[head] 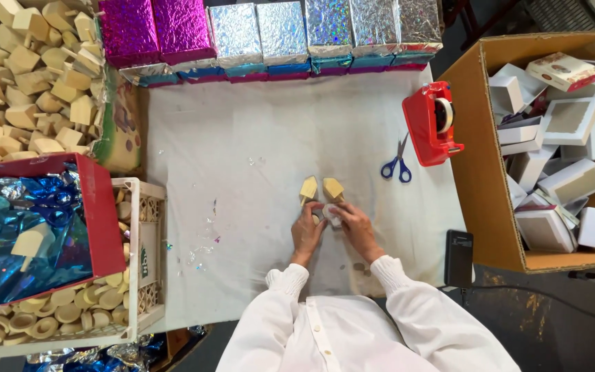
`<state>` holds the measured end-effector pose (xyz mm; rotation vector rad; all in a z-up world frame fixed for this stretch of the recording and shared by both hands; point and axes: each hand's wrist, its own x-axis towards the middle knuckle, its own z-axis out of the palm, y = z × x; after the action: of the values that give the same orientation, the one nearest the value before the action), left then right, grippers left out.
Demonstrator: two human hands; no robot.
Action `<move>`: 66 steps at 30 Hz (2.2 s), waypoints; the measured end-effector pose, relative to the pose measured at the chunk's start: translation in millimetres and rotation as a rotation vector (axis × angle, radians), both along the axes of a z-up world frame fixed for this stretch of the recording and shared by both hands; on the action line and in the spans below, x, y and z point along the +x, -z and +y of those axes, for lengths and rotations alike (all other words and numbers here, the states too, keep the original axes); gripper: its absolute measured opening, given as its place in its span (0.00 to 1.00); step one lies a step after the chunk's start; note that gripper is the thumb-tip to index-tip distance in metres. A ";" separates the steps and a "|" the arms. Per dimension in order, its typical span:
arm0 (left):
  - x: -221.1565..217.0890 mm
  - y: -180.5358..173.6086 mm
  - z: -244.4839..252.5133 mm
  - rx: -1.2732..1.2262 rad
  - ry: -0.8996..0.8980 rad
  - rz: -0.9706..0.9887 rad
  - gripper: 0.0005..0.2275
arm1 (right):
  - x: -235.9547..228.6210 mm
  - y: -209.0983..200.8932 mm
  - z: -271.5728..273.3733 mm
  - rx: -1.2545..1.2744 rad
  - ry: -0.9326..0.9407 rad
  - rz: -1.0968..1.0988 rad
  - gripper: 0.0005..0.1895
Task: The person wipes wooden soap bars with a white cloth and places them into a small white box. They then close the box and wipe the exterior with the cloth.
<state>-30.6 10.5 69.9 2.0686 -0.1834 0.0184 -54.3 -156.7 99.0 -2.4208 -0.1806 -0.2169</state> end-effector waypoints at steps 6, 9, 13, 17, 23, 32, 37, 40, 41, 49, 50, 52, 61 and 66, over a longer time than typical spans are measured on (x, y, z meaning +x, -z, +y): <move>1.9 10.5 0.4 0.007 0.003 -0.037 0.22 | 5.0 -27.6 23.0 -0.046 0.064 -0.022 0.25; 2.5 10.7 0.1 -0.010 0.001 0.026 0.22 | -6.7 -22.8 11.2 -0.090 -0.014 0.022 0.27; 6.5 5.6 0.2 0.021 0.009 0.013 0.23 | 6.2 -13.2 -2.0 -0.090 -0.028 0.010 0.22; 2.4 7.4 0.0 0.030 0.010 -0.008 0.22 | 6.4 -20.2 12.2 -0.143 0.022 0.012 0.23; 4.0 8.3 2.6 0.008 0.014 0.023 0.22 | 7.4 -13.5 2.4 -0.197 -0.069 -0.011 0.24; 3.6 9.9 4.3 0.015 0.015 0.000 0.21 | 0.8 -17.2 22.1 -0.240 -0.054 -0.064 0.25; 6.3 3.9 2.9 0.005 0.027 0.016 0.21 | 12.3 -18.6 12.5 -0.250 -0.107 -0.035 0.21; 4.2 6.4 2.7 0.009 0.020 -0.009 0.21 | 14.3 -22.5 20.3 -0.209 0.014 0.008 0.23; 4.5 8.9 3.1 0.014 0.027 -0.019 0.22 | 10.7 -19.2 24.1 -0.234 -0.001 -0.036 0.23; 5.3 6.1 3.5 0.048 0.029 0.002 0.23 | 5.4 -18.7 12.8 -0.197 -0.053 -0.026 0.21; 4.8 3.9 4.0 0.042 0.033 -0.014 0.23 | 9.0 -21.9 14.5 -0.205 -0.016 -0.002 0.21; 3.6 3.1 3.9 0.036 0.038 -0.027 0.23 | 11.6 -19.9 20.9 -0.212 0.020 0.023 0.20; 7.2 9.5 6.2 0.028 0.063 -0.077 0.24 | 9.9 -22.4 18.1 -0.097 -0.051 0.049 0.22; 4.1 6.0 5.5 0.043 0.041 0.069 0.22 | 13.2 -24.0 29.8 -0.041 0.083 0.015 0.23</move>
<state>-26.5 16.0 63.9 2.1048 -0.1853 -0.0829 -41.2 -126.9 123.1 -2.4729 -0.0780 -0.2343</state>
